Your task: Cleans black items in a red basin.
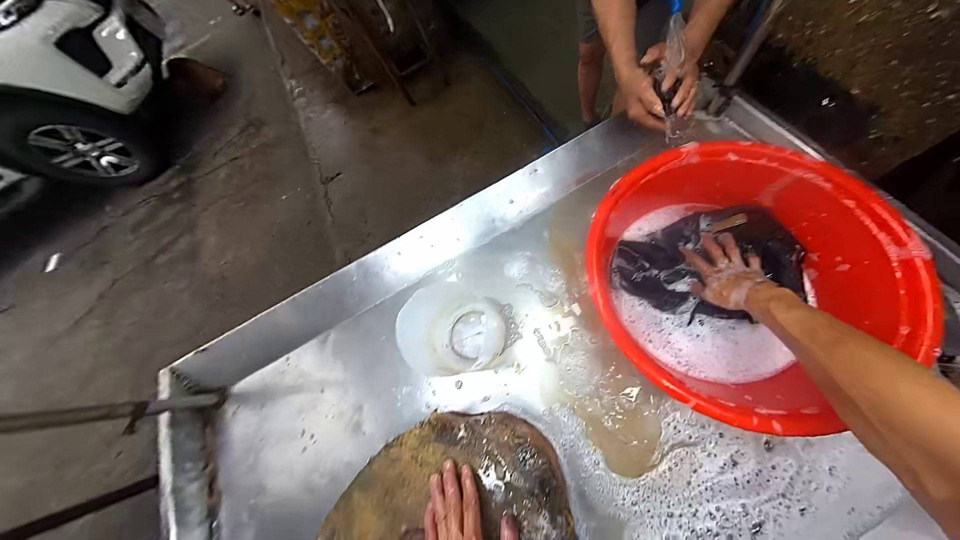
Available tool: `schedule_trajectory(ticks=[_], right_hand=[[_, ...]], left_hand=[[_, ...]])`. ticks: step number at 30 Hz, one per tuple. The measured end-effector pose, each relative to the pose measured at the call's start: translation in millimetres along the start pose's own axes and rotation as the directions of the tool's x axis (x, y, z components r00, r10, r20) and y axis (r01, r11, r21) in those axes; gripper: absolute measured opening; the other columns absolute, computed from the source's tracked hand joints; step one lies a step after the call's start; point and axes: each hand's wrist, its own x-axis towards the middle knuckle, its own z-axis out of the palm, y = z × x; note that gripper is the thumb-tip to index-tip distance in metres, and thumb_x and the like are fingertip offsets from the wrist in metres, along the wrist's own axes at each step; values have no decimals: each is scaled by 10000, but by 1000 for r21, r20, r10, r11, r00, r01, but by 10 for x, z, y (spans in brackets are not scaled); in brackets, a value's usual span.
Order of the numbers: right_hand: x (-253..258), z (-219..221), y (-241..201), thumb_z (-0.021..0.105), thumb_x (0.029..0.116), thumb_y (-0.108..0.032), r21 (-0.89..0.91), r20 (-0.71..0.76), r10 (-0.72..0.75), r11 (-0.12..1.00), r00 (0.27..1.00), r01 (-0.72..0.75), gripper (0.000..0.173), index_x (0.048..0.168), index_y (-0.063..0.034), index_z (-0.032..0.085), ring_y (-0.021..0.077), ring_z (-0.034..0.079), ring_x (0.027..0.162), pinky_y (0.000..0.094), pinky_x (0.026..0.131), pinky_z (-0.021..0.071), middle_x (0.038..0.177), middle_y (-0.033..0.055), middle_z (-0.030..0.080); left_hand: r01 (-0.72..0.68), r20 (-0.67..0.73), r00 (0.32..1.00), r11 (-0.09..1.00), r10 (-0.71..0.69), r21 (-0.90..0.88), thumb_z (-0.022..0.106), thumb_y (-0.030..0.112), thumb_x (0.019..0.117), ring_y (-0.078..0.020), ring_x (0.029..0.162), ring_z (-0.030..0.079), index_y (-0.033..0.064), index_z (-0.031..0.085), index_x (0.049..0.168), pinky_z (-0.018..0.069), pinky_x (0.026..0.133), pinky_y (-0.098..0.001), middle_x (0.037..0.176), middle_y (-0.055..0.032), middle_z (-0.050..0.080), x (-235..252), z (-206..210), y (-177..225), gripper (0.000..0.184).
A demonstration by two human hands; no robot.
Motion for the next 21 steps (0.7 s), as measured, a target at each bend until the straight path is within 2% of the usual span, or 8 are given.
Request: schedule_trajectory(ticks=[4,9,10,12,14,15,18,21], right_hand=[[-270,-205,-187,652,986,-440,63,-5,44,997,999,-43,695,1593,-210,405,533,66,1545,842,1092,145,1686,227,210],[-1235,-414,-176,541,989,-559,169,-236,-63,980,970,105,670,1516,-148,510,533,306,1469,838,1045,249,1564,247,429],[-1536,-441,-170,507,989,-568,165,-320,-76,977,944,135,665,1498,-140,527,509,348,1457,810,1055,280,1552,227,453],[-2214,-381,-168,457,1011,-530,138,-511,-88,973,855,182,631,1473,-109,545,424,417,1445,667,1144,341,1544,191,477],[-2843,-122,-197,469,1045,-418,135,-686,-56,970,725,203,559,1441,-31,546,381,474,1404,532,1160,385,1506,228,500],[-3093,75,-239,472,1048,-370,150,-730,-22,970,683,191,541,1416,19,547,391,524,1345,508,1128,427,1460,270,526],[-3688,969,-520,508,1033,-285,260,-656,45,951,753,169,490,1351,78,595,409,569,1307,503,1110,462,1386,308,580],[-3969,2062,-1282,481,1047,-303,316,-486,-105,905,868,286,470,1393,-20,628,375,507,1409,549,1171,407,1452,220,586]], left_hand=[[-10,-102,995,1000,12,27,316,679,944,-448,1509,300,-6,419,1539,228,1213,-576,1602,-277,356,5,81,0,913],[-17,-143,990,1000,17,0,305,676,945,-433,1505,320,16,425,1544,231,1210,-577,1600,-254,378,19,122,16,900],[-25,-139,990,1000,25,-4,303,670,944,-443,1502,320,7,427,1540,235,1206,-583,1597,-262,376,35,114,29,900],[-35,-121,992,999,33,-12,302,670,944,-452,1504,310,2,416,1543,229,1205,-587,1604,-268,360,31,100,39,905],[-33,-103,994,999,31,-16,297,674,943,-460,1506,301,4,401,1552,217,1209,-593,1611,-274,343,45,88,50,912],[-32,-95,995,999,30,-21,300,679,943,-465,1507,296,2,399,1553,213,1211,-596,1612,-277,339,58,77,58,917],[-32,-70,997,998,28,-50,335,671,946,-475,1511,279,-12,410,1542,196,1216,-615,1616,-283,322,30,97,57,910],[-30,-62,998,998,27,-51,341,682,940,-435,1541,227,27,349,1581,183,1224,-601,1659,-234,264,44,125,29,916]])
